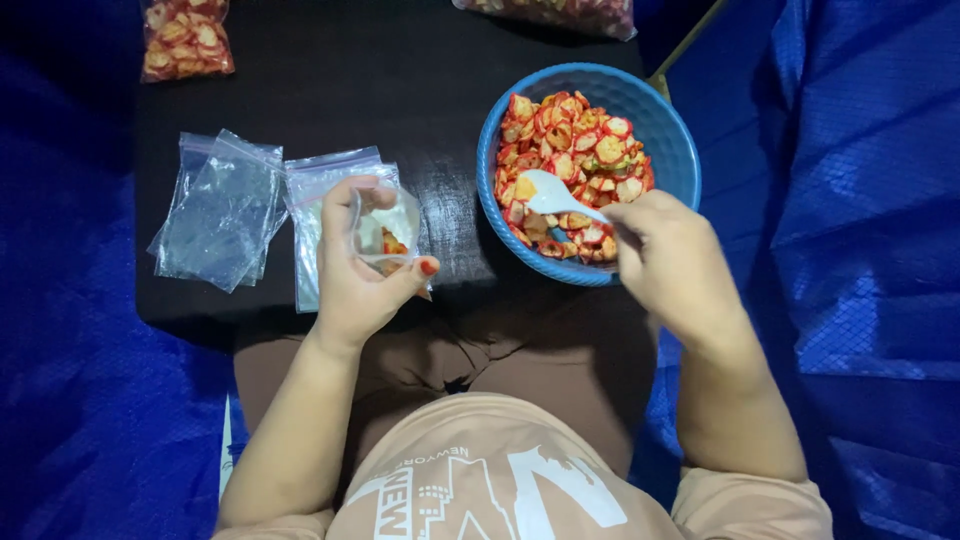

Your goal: Packing dried snack slices from a large bowl into individual small plastic bags using a spoon.

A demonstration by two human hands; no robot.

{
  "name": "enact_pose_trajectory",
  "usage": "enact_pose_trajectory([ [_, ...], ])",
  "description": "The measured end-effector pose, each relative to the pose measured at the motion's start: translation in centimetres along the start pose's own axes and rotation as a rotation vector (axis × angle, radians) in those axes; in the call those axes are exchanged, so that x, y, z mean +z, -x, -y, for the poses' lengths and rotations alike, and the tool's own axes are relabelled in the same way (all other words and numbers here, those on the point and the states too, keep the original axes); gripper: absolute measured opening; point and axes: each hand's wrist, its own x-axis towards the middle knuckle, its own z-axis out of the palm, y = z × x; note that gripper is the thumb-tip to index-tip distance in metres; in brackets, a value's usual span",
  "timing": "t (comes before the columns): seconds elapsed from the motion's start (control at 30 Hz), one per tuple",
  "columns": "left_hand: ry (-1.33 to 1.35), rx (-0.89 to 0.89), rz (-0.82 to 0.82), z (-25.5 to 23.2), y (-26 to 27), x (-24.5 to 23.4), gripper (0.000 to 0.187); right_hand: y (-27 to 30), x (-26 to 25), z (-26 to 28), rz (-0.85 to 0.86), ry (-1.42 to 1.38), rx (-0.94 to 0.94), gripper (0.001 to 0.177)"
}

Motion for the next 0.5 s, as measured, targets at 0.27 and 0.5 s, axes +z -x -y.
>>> enact_pose_trajectory([
  [0.27,-0.139,-0.021,0.087,0.3,-0.8,0.7,0.08,-1.3,-5.0,6.5,-0.241,-0.224,-0.237,0.023],
  [0.5,-0.273,0.016,0.098,0.6,-1.3,1.0,0.08,-2.5,-5.5,10.2,-0.268,0.018,-0.432,0.029],
])
